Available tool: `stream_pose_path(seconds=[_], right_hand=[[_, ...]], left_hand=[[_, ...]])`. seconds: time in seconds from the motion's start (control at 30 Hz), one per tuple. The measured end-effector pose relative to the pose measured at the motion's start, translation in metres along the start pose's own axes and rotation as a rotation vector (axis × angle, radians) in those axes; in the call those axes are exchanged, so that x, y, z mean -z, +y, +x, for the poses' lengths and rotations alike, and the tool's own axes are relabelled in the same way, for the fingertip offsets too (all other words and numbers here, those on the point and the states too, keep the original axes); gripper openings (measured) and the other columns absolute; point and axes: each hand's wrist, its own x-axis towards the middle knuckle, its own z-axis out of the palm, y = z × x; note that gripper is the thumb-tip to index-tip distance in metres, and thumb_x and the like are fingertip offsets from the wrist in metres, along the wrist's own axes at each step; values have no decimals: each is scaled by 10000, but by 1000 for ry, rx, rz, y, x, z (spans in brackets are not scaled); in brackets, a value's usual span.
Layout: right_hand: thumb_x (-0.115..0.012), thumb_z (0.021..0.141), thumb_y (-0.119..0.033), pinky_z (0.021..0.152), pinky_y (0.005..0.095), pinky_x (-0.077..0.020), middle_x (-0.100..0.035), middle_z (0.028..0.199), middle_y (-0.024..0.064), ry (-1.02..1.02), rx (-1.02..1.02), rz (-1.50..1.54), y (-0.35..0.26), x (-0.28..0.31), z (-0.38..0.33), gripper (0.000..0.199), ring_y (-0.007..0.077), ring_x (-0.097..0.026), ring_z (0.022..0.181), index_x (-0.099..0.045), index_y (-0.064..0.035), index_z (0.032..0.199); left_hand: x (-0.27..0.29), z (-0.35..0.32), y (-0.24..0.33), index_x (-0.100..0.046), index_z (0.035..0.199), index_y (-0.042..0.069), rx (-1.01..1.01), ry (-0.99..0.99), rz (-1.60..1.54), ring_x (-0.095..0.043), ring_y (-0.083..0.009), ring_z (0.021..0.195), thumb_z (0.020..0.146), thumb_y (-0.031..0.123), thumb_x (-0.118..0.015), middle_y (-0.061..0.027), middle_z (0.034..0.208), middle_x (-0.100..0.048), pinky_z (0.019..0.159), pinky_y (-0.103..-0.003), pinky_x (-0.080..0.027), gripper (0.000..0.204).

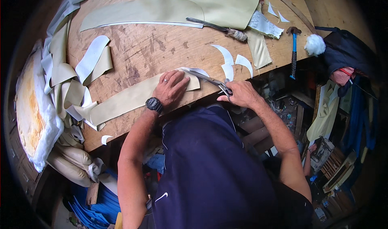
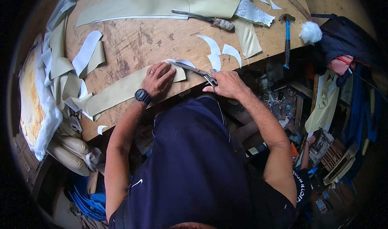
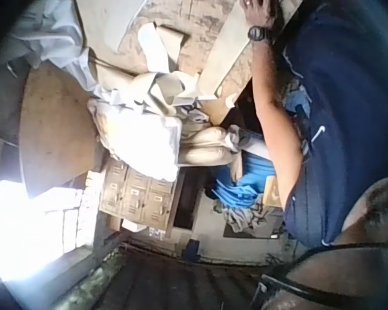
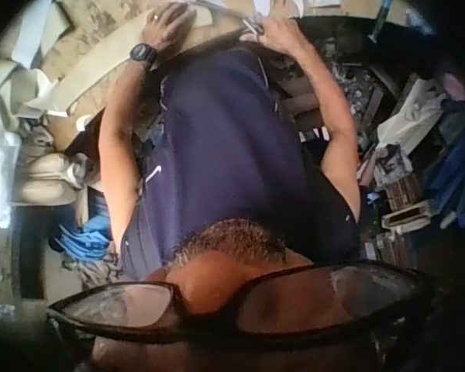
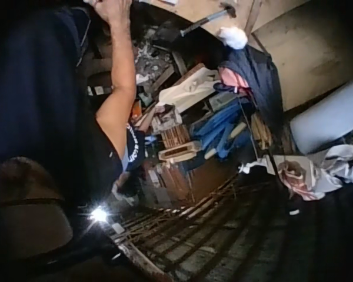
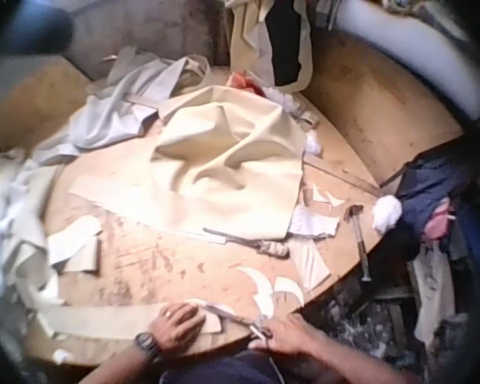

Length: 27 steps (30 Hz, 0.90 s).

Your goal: Measuring, marking, and cutting fabric pieces for upholstery using scissors.

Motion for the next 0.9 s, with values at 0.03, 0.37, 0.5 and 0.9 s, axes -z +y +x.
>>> stream_pose_path(seconds=[0.03, 0.37, 0.5, 0.9], right_hand=[[-721, 788, -621, 705, 502, -516, -646, 741, 164, -16, -6, -2, -1, 2, 1, 611, 396, -660, 777, -586, -26, 823], [-718, 799, -612, 687, 502, -512, -636, 718, 183, -64, 6, -27, 7, 9, 4, 608, 407, -661, 790, -588, -18, 813], [-733, 793, -602, 671, 499, -492, -625, 707, 176, -60, 7, -14, 0, 10, 5, 602, 404, -647, 760, -569, -23, 775], [-734, 825, -511, 709, 501, -510, -674, 801, 203, -1, 78, -223, 9, 21, 25, 500, 394, -670, 817, -659, -20, 886]], left_hand=[[0, 0, 0, -591, 1302, 151, 2, 2, 6, -506, -310, 1264, 889, 183, -640, -127, 1314, -553, 1079, -467, -384, 417], [6, 2, 6, -597, 1280, 139, 10, 14, -34, -500, -318, 1267, 883, 157, -640, -137, 1308, -551, 1080, -472, -386, 400], [8, 1, 9, -607, 1268, 133, 19, 2, -42, -497, -324, 1267, 869, 149, -653, -143, 1312, -547, 1087, -475, -380, 402], [12, 1, -3, -615, 1258, 127, -14, 41, -33, -508, -331, 1251, 864, 149, -659, -151, 1310, -551, 1071, -481, -394, 397]])
